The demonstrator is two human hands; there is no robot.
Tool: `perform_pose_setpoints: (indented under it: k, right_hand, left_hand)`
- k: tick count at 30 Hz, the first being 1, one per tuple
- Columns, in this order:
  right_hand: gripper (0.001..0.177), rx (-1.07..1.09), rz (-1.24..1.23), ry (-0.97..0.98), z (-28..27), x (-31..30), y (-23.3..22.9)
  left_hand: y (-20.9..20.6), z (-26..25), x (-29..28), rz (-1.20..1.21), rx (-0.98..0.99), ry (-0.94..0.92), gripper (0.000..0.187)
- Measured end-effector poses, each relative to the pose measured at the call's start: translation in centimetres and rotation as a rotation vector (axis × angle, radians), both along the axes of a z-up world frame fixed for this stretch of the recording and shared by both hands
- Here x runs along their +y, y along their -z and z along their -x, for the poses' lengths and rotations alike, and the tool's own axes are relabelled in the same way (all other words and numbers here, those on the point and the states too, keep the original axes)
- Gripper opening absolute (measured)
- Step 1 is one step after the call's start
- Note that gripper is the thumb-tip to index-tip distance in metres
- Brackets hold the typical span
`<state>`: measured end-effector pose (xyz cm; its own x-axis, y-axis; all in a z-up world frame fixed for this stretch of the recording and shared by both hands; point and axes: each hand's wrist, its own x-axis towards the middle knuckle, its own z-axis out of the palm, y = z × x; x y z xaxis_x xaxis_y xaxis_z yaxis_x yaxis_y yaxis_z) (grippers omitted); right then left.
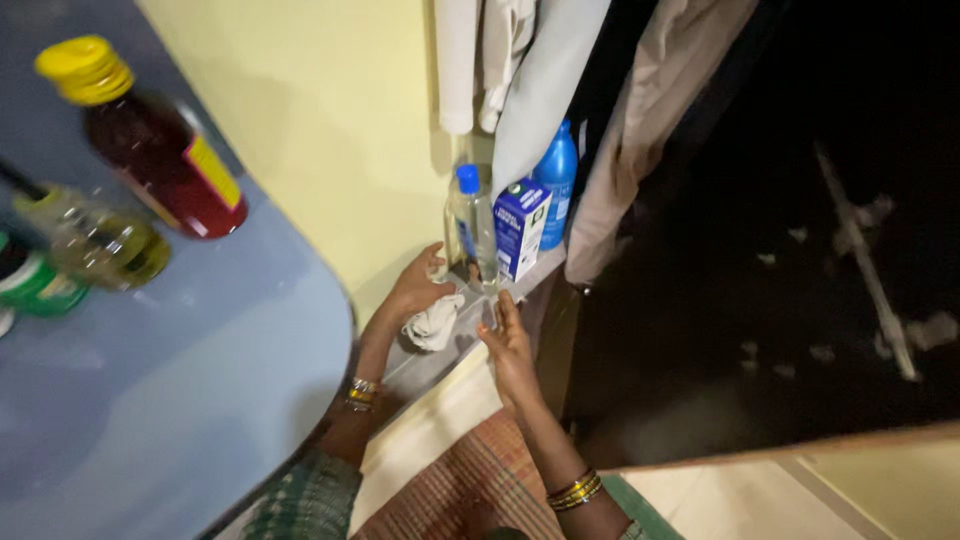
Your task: The person wipes a plastic container, a clear bottle, and a blue box with a white cloth on a countertop. The person handles each item one at a time, rotating them to wipe different sides before placing them back on the counter.
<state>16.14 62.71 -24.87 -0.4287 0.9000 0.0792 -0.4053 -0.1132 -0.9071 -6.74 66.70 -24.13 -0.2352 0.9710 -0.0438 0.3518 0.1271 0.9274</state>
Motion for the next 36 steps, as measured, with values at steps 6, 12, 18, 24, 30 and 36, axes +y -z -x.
perform_pose_setpoints:
  k: [6, 12, 18, 24, 30, 36]
  right_hand:
    - [0.086, -0.053, -0.033, 0.03, 3.0, 4.7, 1.6]
    - [0.084, -0.108, -0.073, 0.019, 3.3, 5.1, 2.8]
    - [0.075, -0.244, -0.111, 0.032, -0.1, 2.5, 1.2]
    - [0.049, -0.246, -0.226, 0.173, -4.6, -0.8, 1.7]
    - [0.031, -0.251, -0.634, -0.009, -9.7, 0.7, 4.8]
    - [0.024, -0.263, -0.814, -0.008, -7.8, -17.1, -8.6]
  left_hand:
    - [5.8, -0.2, 5.4, -0.141, -0.064, 0.2, 0.102]
    - [4.3, -1.6, 3.4, -0.138, -0.085, 0.028, 0.083]
    - [-1.7, -5.1, -5.4, -0.262, 0.471, -0.075, 0.067]
    - [-6.9, -10.0, -16.0, -0.482, 0.271, -0.157, 0.072]
    - [-14.7, -14.8, -30.2, -0.339, 0.474, -0.219, 0.072]
    - [-20.6, -16.1, -47.7, -0.413, 0.687, -0.331, 0.077]
